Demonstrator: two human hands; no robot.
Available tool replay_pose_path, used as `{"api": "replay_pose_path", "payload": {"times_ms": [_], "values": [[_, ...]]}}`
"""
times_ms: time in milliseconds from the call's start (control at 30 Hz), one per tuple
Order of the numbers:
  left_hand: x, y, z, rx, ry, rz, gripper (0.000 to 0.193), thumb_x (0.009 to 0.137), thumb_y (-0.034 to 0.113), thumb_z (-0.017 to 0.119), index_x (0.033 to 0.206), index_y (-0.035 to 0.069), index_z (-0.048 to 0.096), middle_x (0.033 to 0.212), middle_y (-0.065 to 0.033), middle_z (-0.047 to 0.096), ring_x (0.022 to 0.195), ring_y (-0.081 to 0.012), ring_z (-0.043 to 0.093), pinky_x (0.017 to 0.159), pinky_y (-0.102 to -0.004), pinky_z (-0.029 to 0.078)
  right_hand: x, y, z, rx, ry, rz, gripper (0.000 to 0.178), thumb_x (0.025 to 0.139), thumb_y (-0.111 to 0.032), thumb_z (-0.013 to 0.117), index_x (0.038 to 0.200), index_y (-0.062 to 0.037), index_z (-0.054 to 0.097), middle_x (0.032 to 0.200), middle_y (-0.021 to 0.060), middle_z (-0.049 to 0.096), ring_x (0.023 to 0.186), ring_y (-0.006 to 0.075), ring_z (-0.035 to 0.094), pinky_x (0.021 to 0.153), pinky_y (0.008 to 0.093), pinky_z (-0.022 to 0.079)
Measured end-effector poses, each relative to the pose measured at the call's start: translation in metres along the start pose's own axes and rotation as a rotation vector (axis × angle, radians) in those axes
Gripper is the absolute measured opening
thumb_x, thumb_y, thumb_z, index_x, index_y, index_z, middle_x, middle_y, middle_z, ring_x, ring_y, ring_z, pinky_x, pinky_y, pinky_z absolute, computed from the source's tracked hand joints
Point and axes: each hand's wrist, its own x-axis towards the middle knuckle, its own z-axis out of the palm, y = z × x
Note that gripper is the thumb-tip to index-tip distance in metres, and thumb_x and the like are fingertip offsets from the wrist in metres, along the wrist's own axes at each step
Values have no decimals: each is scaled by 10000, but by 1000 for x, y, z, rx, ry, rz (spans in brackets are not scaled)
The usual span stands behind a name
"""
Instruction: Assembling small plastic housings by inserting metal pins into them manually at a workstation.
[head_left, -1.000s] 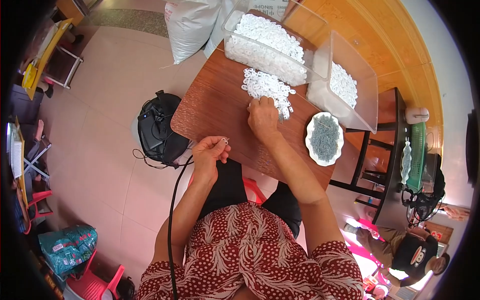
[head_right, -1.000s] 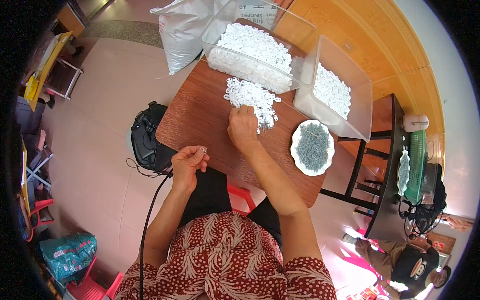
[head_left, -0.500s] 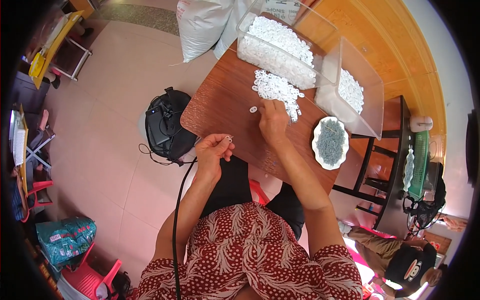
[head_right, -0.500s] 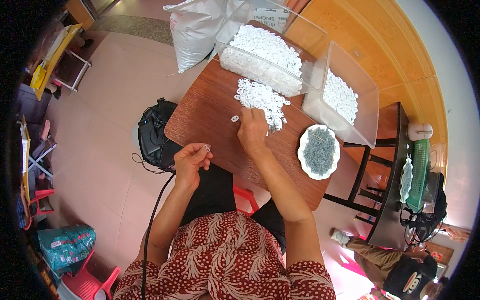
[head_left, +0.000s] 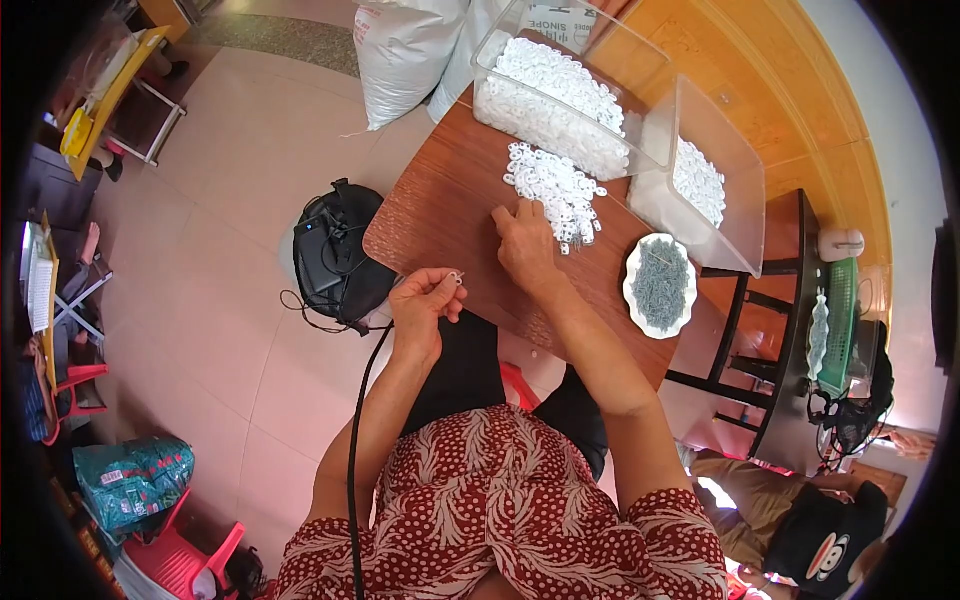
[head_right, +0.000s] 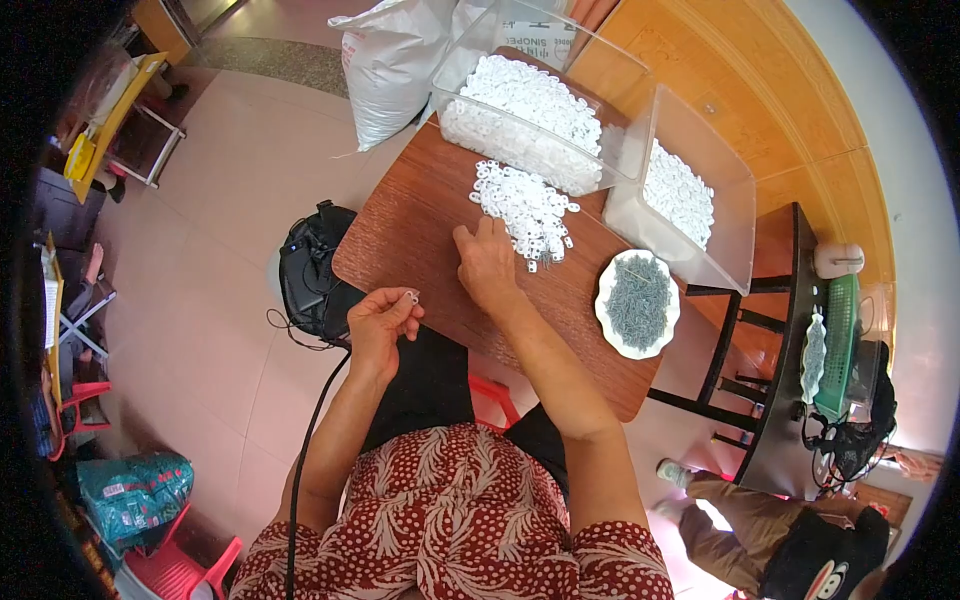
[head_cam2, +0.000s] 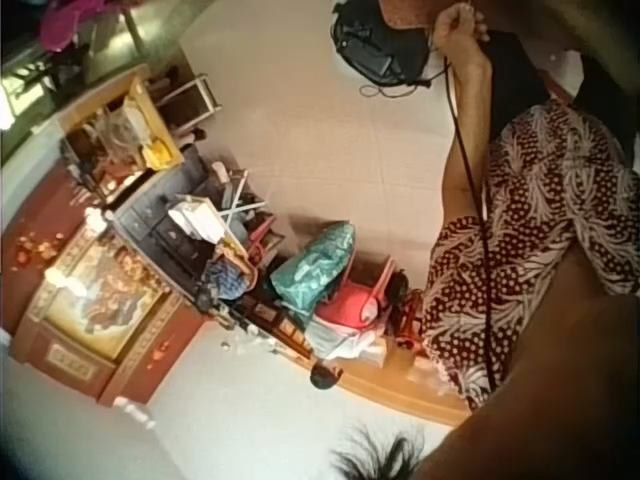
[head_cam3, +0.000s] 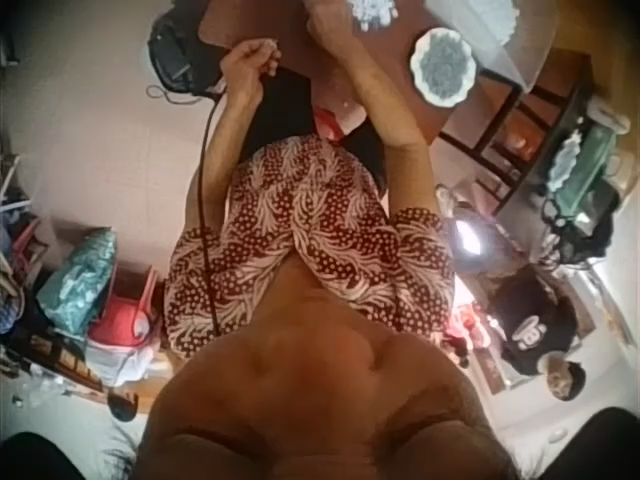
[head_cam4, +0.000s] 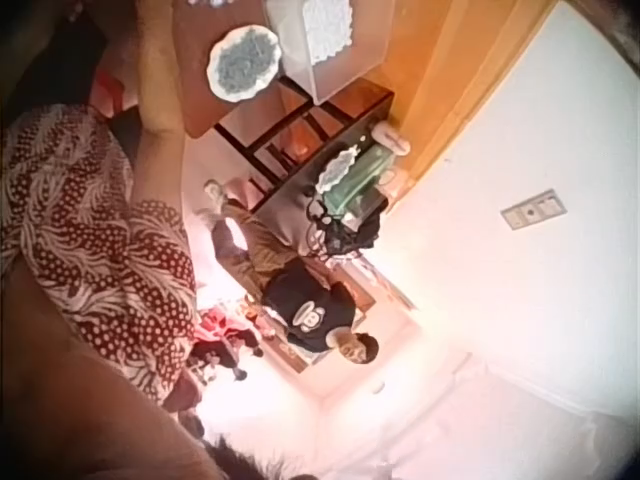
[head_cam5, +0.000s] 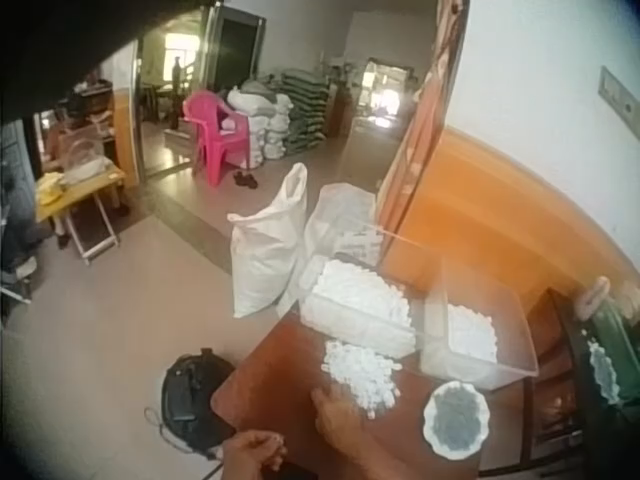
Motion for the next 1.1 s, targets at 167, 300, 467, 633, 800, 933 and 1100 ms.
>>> {"api": "replay_pose_path", "payload": {"times_ms": [167, 300, 467, 633, 800, 933, 1100], "values": [[-2, 1, 2, 10, -11, 2, 81, 847, 40, 605, 891, -27, 616, 723, -91, 623, 537, -116, 540, 476, -225, 417, -7, -10, 0, 124, 55, 44, 105, 676, 4, 586, 776, -30, 581, 804, 162, 471, 801, 330, 468, 671, 414, 423], [-4, 3, 0, 13, -21, 14, 95, 845, 52, 612, 896, -28, 619, 726, -92, 623, 538, -115, 539, 475, -227, 415, -11, -17, -1, 106, 181, 129, 103, 697, -16, 594, 798, -28, 582, 808, 160, 477, 797, 326, 466, 691, 407, 416], [-4, 3, -4, -9, -17, 35, 103, 844, 54, 614, 899, -34, 622, 725, -95, 623, 533, -116, 537, 471, -226, 413, -10, -17, -2, 32, 46, 73, 135, 709, -43, 622, 832, -36, 567, 810, 162, 486, 806, 317, 473, 698, 404, 420], [-6, 4, -2, -28, -33, 37, 92, 842, 45, 614, 892, -32, 619, 725, -97, 625, 517, -115, 533, 464, -225, 411, -8, -14, -1, 27, 24, 100, 117, 715, -49, 640, 797, -38, 557, 799, 160, 516, 790, 318, 502, 684, 400, 435], [-9, 8, -1, -25, -28, 57, 89, 846, 51, 610, 889, -27, 617, 730, -91, 626, 535, -109, 539, 477, -215, 413, -19, -31, -33, 476, -23, 229, 87, 730, -53, 665, 769, -39, 588, 767, 96, 555, 689, 229, 543, 611, 346, 440], [-13, 16, 9, 7, -50, 143, 97, 858, 61, 599, 896, -27, 614, 760, -83, 630, 587, -100, 549, 512, -204, 422, -32, -48, -64, 738, -47, 293, 130, 728, -25, 670, 845, -33, 613, 768, 56, 549, 680, 153, 528, 603, 287, 425], [-22, 21, 24, 47, -129, 211, 107, 862, 64, 597, 906, -33, 611, 786, -82, 629, 629, -102, 553, 540, -209, 432, -42, -53, -76, 1031, -128, 433, 117, 781, 20, 627, 893, -8, 605, 824, 11, 574, 682, 69, 532, 598, 224, 452]]}}
